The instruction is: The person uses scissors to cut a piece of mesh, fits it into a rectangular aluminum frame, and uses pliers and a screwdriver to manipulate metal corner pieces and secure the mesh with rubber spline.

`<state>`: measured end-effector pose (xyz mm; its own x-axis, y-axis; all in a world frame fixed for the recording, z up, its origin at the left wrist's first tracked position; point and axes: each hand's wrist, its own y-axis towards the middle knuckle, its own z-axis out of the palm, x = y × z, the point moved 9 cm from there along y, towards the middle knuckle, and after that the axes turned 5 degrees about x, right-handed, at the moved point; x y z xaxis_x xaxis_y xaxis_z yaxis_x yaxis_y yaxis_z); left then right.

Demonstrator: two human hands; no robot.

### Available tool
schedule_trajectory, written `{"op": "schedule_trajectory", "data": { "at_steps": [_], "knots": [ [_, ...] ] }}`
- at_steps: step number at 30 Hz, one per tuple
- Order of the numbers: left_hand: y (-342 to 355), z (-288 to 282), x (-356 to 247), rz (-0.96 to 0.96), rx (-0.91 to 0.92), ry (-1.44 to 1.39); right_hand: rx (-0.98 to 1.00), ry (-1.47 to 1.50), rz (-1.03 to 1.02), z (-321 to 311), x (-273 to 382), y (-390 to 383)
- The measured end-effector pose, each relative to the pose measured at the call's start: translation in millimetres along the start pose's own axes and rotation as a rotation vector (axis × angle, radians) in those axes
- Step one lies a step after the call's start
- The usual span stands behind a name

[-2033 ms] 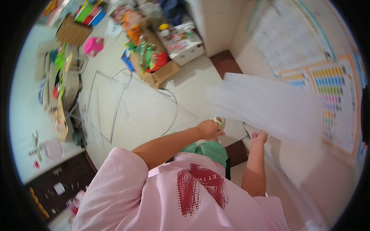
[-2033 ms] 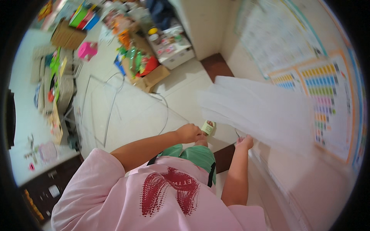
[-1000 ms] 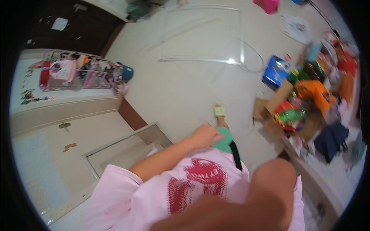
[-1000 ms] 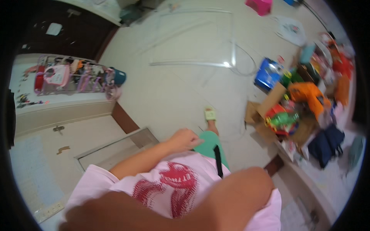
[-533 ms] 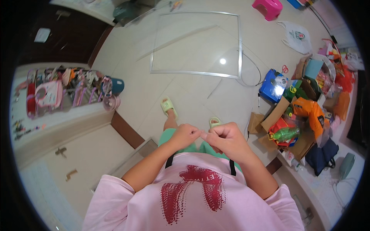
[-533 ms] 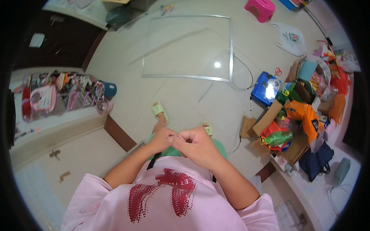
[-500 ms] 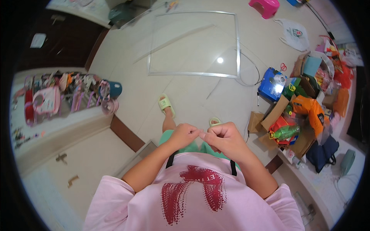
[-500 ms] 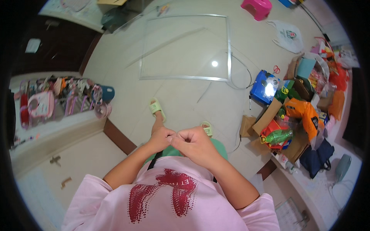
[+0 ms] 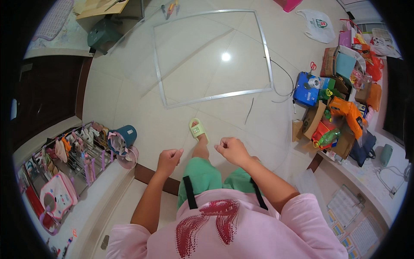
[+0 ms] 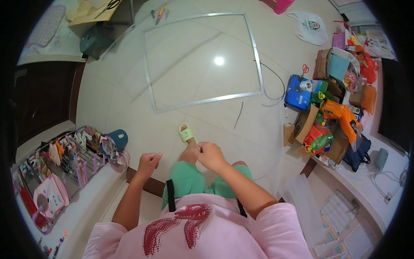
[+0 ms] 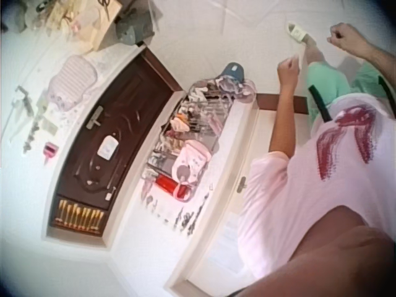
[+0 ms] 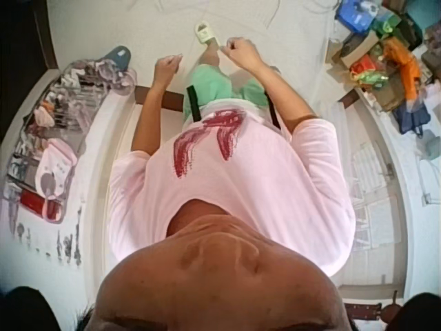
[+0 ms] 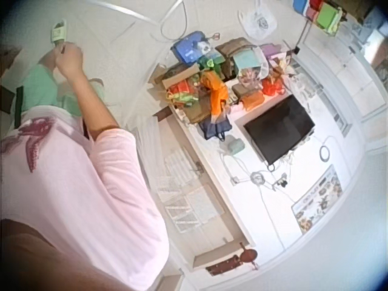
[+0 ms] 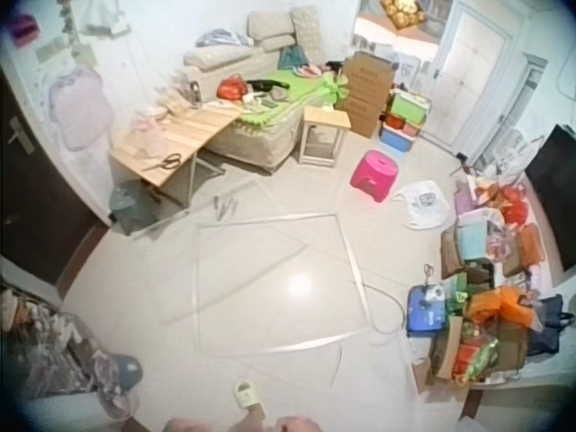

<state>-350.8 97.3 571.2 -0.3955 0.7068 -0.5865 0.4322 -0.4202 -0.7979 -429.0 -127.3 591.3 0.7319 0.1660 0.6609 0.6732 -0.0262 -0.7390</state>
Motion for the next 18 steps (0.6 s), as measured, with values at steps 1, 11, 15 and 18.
{"op": "schedule_trajectory", "data": {
  "at_steps": [1, 11, 15, 18],
  "knots": [
    [9.6, -10.3, 4.0, 0.008, -0.035, 0.016, -0.057, -0.092, 0.002, 7.0, -5.1, 14.6],
    [165.9, -7.6, 64.1, 0.007, -0.076, 0.274, -0.196, 0.226, 0.405, -18.5, -222.1, 196.7],
    [301.0, -13.4, 126.2, -0.035, -0.163, 0.536, -0.404, 0.388, 0.468, -68.4, -356.9, 316.6],
    [431.9, -34.1, 185.4, 0.015, -0.193, 0.71, -0.329, 0.37, 0.654, -66.5, -415.1, 397.6]
  ]
}}
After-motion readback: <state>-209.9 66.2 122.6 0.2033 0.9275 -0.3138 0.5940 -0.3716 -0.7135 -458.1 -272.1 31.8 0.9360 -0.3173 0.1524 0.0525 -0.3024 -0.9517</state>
